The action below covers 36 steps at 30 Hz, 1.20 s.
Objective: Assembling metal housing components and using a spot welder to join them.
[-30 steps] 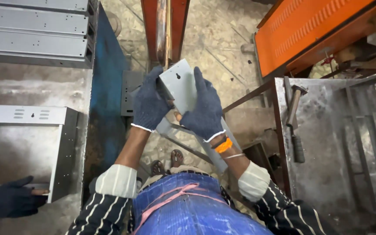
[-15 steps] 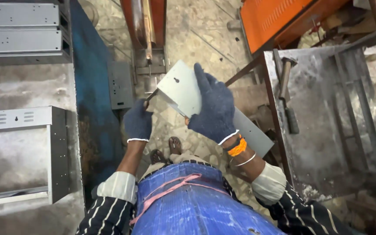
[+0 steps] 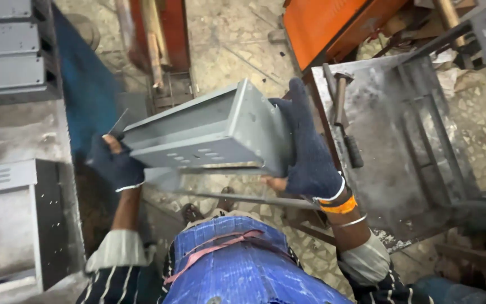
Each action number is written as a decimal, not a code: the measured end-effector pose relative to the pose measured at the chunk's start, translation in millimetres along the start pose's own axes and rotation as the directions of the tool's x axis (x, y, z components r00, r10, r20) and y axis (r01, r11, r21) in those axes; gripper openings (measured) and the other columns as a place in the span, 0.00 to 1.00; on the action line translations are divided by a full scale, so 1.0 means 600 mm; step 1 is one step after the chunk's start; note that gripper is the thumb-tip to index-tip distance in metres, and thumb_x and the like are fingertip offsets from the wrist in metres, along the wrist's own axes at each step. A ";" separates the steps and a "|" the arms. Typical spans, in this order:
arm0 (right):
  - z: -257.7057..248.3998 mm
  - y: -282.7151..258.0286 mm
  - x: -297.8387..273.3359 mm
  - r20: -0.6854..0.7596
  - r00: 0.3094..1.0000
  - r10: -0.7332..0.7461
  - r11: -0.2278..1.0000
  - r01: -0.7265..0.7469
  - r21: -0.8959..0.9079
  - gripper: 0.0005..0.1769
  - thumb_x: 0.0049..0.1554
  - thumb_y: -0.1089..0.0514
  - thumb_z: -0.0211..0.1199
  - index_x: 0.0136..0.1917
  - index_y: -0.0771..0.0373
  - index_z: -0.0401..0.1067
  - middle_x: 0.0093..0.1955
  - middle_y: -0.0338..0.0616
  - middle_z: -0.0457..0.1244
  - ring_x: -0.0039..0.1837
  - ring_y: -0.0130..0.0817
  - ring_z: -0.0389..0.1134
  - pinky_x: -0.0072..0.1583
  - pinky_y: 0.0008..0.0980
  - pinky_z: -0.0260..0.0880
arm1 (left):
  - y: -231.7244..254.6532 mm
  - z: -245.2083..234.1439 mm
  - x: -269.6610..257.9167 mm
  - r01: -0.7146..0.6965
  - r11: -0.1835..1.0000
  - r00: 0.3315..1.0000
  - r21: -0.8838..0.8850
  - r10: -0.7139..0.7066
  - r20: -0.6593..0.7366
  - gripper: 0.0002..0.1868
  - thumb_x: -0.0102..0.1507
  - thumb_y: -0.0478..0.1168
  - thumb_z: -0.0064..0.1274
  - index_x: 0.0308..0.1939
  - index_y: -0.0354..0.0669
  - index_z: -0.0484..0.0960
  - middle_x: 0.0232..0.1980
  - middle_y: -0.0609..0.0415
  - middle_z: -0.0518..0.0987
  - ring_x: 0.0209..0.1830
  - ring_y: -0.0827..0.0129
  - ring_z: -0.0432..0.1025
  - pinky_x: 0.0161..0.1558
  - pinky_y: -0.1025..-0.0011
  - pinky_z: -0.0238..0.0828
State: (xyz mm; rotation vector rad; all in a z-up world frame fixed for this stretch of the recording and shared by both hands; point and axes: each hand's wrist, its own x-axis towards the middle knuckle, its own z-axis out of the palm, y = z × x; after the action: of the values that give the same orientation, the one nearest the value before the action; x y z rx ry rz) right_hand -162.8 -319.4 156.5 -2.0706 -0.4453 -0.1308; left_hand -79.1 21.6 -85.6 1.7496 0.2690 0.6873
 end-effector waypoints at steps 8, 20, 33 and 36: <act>-0.084 0.149 0.003 0.122 0.990 0.069 0.996 -0.075 0.045 0.79 0.35 0.52 0.82 0.87 0.67 0.34 0.90 0.54 0.38 0.89 0.44 0.42 0.84 0.41 0.41 | 0.115 0.012 -0.013 -0.153 0.945 0.988 0.288 0.153 0.024 0.22 0.82 0.48 0.38 0.40 0.37 0.74 0.26 0.49 0.65 0.26 0.61 0.62 0.34 0.61 0.57; 0.148 0.155 0.074 0.245 0.962 -0.120 0.954 0.180 -0.240 0.34 0.40 0.44 0.81 0.56 0.62 0.76 0.51 0.55 0.69 0.54 0.55 0.70 0.57 0.47 0.69 | 0.262 0.087 -0.062 -0.360 0.674 0.933 0.645 0.250 0.259 0.08 0.71 0.44 0.50 0.42 0.46 0.81 0.19 0.44 0.73 0.19 0.47 0.71 0.25 0.52 0.62; 0.290 0.234 0.050 -0.128 0.981 -0.147 0.989 0.144 -0.032 0.19 0.41 0.52 0.81 0.37 0.64 0.75 0.34 0.54 0.65 0.38 0.55 0.68 0.40 0.44 0.67 | 0.180 -0.100 0.016 -0.611 0.671 0.787 0.419 0.572 0.231 0.12 0.72 0.43 0.52 0.53 0.38 0.81 0.42 0.39 0.83 0.43 0.51 0.77 0.48 0.57 0.73; 0.275 0.263 0.044 -0.131 0.955 -0.265 0.964 0.260 -0.055 0.23 0.41 0.48 0.82 0.38 0.63 0.74 0.34 0.52 0.65 0.38 0.53 0.68 0.42 0.43 0.67 | 0.089 -0.236 0.121 -0.480 0.757 0.877 0.442 0.403 0.262 0.14 0.74 0.45 0.50 0.51 0.36 0.81 0.41 0.39 0.82 0.43 0.54 0.76 0.48 0.59 0.72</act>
State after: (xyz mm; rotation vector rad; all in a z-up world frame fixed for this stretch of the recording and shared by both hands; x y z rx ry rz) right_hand -94.8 -244.1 -50.1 -2.0155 -0.6354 -0.4408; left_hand -111.6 157.1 7.7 2.3948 -0.1012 0.8705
